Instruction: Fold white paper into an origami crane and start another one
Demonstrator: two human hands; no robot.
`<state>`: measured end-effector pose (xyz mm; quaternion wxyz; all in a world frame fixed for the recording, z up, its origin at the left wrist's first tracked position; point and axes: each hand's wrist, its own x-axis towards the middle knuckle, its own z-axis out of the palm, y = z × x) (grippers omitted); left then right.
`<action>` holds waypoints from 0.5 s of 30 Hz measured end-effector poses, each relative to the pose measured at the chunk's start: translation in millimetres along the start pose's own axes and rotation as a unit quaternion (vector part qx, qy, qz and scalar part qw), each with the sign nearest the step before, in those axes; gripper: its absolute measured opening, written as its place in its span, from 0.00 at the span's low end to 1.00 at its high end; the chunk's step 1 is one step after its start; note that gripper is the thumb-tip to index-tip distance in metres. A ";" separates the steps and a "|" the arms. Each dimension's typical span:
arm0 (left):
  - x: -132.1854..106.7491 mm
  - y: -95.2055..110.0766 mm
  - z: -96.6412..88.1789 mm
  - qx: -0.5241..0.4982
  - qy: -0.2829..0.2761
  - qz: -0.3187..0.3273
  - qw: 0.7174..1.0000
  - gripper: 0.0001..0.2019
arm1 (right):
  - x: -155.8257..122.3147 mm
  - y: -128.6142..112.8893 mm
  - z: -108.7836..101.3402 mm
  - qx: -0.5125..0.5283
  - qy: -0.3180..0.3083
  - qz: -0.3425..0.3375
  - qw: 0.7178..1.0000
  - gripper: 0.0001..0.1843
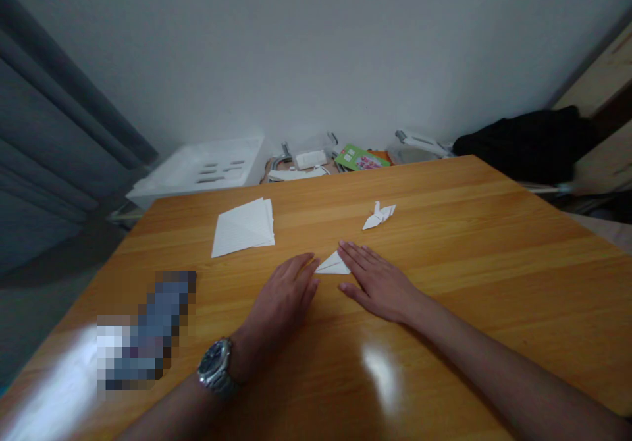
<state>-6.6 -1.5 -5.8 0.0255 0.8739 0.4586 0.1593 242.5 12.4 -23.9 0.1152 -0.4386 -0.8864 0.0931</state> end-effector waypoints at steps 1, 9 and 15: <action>2.1 5.1 0.5 0.000 -0.003 0.018 1.000 0.19 | -0.1 0.3 0.9 0.003 0.006 -0.002 1.000 0.39; 7.5 28.5 12.6 -0.017 -0.039 0.075 0.996 0.24 | 0.7 0.6 3.7 0.010 0.028 0.000 1.000 0.37; 6.1 28.0 15.7 -0.015 -0.043 0.065 0.997 0.25 | 2.4 -4.7 -2.2 -0.002 0.020 0.002 1.000 0.36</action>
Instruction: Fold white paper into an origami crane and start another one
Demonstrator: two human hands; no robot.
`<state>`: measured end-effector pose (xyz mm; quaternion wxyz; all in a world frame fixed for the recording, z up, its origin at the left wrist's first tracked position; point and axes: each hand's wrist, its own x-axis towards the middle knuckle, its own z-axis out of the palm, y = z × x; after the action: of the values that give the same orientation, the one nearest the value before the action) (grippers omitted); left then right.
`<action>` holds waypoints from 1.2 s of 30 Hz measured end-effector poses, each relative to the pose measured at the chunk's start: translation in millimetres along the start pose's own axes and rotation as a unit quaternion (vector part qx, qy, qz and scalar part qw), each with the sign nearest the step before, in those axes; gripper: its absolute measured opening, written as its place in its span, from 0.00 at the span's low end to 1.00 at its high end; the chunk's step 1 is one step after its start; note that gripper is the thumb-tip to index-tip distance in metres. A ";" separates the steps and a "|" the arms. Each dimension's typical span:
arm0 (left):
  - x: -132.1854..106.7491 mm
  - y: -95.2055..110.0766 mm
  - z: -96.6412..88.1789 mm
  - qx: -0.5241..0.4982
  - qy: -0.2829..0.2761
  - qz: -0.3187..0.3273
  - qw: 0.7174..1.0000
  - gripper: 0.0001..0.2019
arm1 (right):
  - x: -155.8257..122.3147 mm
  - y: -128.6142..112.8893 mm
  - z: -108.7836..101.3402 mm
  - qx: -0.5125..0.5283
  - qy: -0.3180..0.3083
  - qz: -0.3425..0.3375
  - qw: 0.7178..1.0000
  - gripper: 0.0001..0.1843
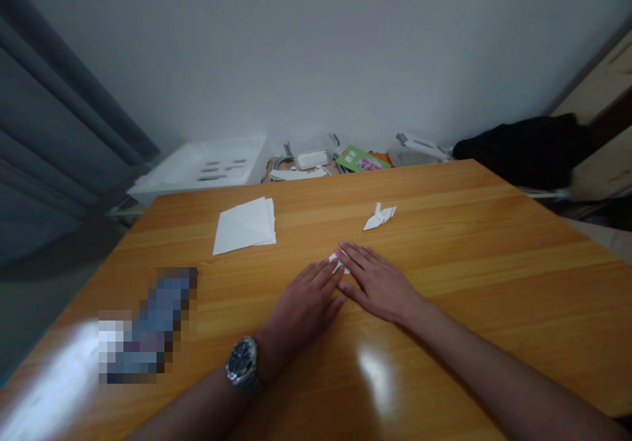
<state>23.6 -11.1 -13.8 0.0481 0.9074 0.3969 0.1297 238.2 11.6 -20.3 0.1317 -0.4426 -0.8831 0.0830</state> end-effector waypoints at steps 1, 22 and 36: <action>-0.5 0.5 0.0 0.001 -0.001 -0.002 1.000 0.25 | 0.2 -0.4 -0.3 -0.005 -0.001 -0.003 1.000 0.37; -12.4 0.6 -7.9 0.020 -0.021 0.000 1.000 0.28 | -10.0 20.6 -2.4 -0.022 -0.018 0.028 0.999 0.36; -11.2 -11.2 -4.7 -0.001 -0.013 0.001 1.000 0.27 | -13.7 36.3 -15.8 -0.029 0.030 0.093 0.995 0.37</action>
<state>7.1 -11.8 -13.6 0.0539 0.9091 0.3957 0.1185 278.4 22.7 -17.0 0.1374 -0.5291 -0.8355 0.0560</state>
